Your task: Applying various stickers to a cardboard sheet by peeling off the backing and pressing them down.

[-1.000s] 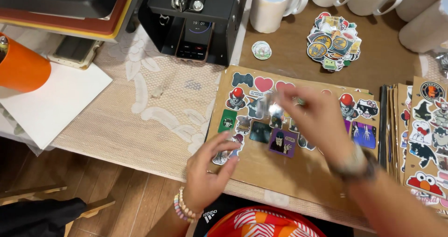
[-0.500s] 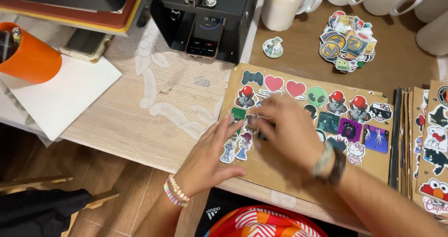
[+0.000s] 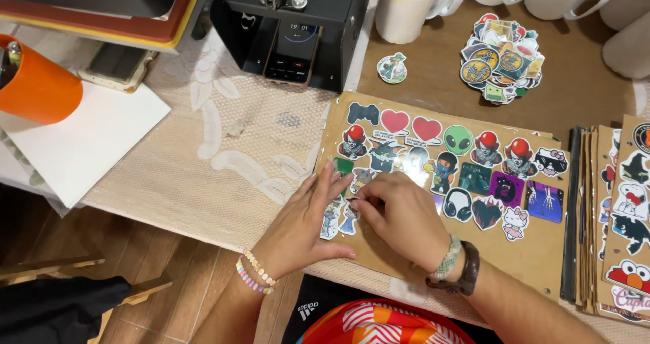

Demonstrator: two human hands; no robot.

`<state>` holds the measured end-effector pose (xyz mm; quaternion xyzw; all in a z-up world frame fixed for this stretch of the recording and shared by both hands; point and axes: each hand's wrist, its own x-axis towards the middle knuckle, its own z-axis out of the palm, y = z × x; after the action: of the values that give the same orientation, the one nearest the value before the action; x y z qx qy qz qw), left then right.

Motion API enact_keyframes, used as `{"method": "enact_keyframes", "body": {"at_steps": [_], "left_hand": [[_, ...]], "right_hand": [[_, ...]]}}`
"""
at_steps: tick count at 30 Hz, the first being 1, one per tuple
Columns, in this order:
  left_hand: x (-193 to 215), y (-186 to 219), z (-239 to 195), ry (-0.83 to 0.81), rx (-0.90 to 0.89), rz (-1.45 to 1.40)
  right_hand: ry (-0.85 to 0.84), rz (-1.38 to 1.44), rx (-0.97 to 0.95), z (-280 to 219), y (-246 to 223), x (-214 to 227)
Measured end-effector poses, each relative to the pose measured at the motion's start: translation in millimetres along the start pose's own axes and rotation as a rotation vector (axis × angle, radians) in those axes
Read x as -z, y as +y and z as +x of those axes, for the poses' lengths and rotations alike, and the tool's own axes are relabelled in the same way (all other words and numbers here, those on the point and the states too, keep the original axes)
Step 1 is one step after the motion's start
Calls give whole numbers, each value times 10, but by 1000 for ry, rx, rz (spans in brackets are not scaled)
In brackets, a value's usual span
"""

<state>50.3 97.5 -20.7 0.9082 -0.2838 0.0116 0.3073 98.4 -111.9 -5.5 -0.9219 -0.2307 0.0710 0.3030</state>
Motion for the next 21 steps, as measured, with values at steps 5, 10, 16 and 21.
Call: {"method": "enact_keyframes", "body": {"at_steps": [5,10,16,21], "left_hand": [[28,10,28,-10,-2,-8],[186,47,44,-68,83,-250],[284,404,136,439,19,-431],[337,824,340,401,-350,-283]], "right_hand": [[166,177,374,-124,-221,270],[399,-87,972,-457,-65,642],[499,-407,1163,-666,40,896],[485,-476,1166,-718,106,950]]}}
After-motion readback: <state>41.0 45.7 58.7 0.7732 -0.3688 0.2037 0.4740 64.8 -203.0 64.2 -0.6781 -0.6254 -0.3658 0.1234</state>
